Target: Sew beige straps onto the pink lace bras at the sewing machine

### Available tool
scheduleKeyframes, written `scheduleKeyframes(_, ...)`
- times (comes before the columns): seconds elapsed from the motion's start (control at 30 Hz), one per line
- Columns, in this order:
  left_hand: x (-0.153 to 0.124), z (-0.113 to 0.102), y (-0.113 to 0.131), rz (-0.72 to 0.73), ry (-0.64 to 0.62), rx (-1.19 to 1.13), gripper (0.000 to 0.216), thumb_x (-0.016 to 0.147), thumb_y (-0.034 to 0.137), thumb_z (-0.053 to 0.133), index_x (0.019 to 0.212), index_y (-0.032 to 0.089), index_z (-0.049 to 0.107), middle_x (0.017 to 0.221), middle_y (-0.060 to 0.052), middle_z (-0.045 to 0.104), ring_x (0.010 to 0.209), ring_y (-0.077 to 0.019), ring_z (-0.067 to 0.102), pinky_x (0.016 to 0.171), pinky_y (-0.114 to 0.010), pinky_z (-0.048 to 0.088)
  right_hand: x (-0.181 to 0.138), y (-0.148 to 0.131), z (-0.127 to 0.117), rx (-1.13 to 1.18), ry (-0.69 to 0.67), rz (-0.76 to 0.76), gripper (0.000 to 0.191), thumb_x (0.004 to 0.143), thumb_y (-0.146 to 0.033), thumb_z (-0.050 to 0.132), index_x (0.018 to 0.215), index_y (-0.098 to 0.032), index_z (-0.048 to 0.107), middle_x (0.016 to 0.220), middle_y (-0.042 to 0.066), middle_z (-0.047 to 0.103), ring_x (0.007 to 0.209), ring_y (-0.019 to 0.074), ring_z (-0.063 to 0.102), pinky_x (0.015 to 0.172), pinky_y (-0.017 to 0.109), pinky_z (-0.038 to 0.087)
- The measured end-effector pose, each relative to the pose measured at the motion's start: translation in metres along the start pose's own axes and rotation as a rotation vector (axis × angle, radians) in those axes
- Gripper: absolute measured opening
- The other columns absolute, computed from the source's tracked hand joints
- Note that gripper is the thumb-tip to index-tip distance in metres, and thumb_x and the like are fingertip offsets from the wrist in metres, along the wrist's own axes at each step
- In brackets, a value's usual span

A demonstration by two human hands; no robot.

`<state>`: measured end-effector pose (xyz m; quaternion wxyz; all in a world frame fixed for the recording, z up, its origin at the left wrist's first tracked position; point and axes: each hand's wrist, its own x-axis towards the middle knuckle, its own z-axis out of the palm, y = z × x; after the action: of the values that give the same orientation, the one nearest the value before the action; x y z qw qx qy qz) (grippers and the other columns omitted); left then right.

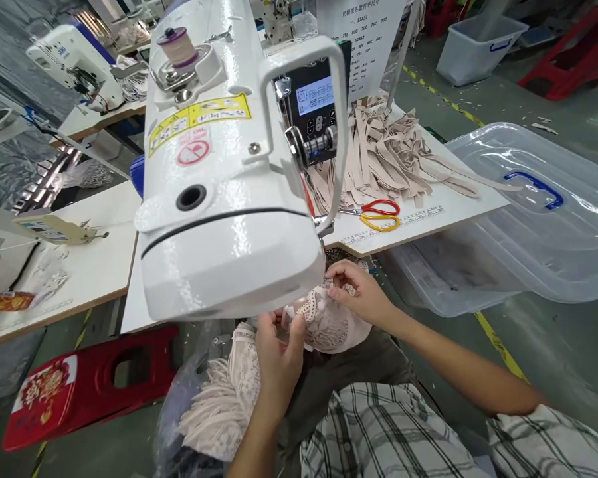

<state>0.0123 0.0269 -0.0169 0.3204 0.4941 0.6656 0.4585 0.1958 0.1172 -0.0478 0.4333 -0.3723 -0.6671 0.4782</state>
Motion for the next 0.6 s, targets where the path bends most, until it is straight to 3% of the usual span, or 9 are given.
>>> scheduleKeyframes(0.17, -0.001, 0.0, 0.0, 0.004, 0.008, 0.049, 0.032, 0.089, 0.044, 0.06, 0.106, 0.019, 0.049, 0.086, -0.002, 0.058, 0.073, -0.0154, 0.059, 0.058, -0.022, 0.046, -0.005, 0.006, -0.006, -0.07, -0.028, -0.041, 0.042, 0.09, -0.06, 0.057, 0.103, -0.02, 0.06, 0.094, 0.007, 0.059, 0.08, 0.0189, 0.057, 0.072, 0.032, 0.048)
scheduleKeyframes(0.3, -0.002, 0.001, 0.0, -0.022, 0.046, 0.068, 0.039, 0.086, 0.046, 0.063, 0.11, 0.018, 0.049, 0.089, -0.004, 0.059, 0.075, -0.0161, 0.059, 0.062, -0.024, 0.048, -0.008, 0.017, -0.018, -0.215, -0.134, -0.102, 0.061, 0.089, -0.073, 0.046, 0.108, -0.017, 0.061, 0.098, 0.011, 0.066, 0.086, 0.0227, 0.061, 0.075, 0.034, 0.047)
scheduleKeyframes(0.47, 0.007, -0.006, 0.003, -0.115, 0.046, -0.105, 0.039, 0.083, 0.051, 0.065, 0.104, 0.02, 0.053, 0.09, -0.005, 0.063, 0.082, -0.0184, 0.063, 0.071, -0.027, 0.05, -0.027, 0.01, -0.028, -0.381, -0.258, -0.117, 0.066, 0.1, -0.064, 0.022, 0.077, -0.018, 0.062, 0.069, 0.007, 0.064, 0.065, 0.0182, 0.056, 0.063, 0.03, 0.04)
scheduleKeyframes(0.53, 0.005, -0.008, 0.004, -0.201, -0.161, -0.164, 0.037, 0.084, 0.054, 0.063, 0.097, 0.02, 0.059, 0.088, -0.005, 0.065, 0.084, -0.0198, 0.063, 0.075, -0.029, 0.05, -0.044, -0.004, -0.019, -0.297, -0.45, -0.12, 0.066, 0.102, -0.06, 0.021, 0.07, -0.019, 0.061, 0.063, 0.003, 0.061, 0.059, 0.0145, 0.054, 0.061, 0.027, 0.038)
scheduleKeyframes(0.6, -0.004, -0.008, 0.002, -0.274, -0.573, -0.249, 0.038, 0.084, 0.056, 0.065, 0.085, 0.018, 0.067, 0.081, -0.005, 0.066, 0.082, -0.0205, 0.062, 0.078, -0.03, 0.049, -0.066, -0.018, -0.005, -0.175, -0.739, -0.162, 0.062, 0.103, -0.056, 0.024, 0.071, -0.02, 0.063, 0.065, 0.001, 0.064, 0.059, 0.0121, 0.055, 0.06, 0.024, 0.037)
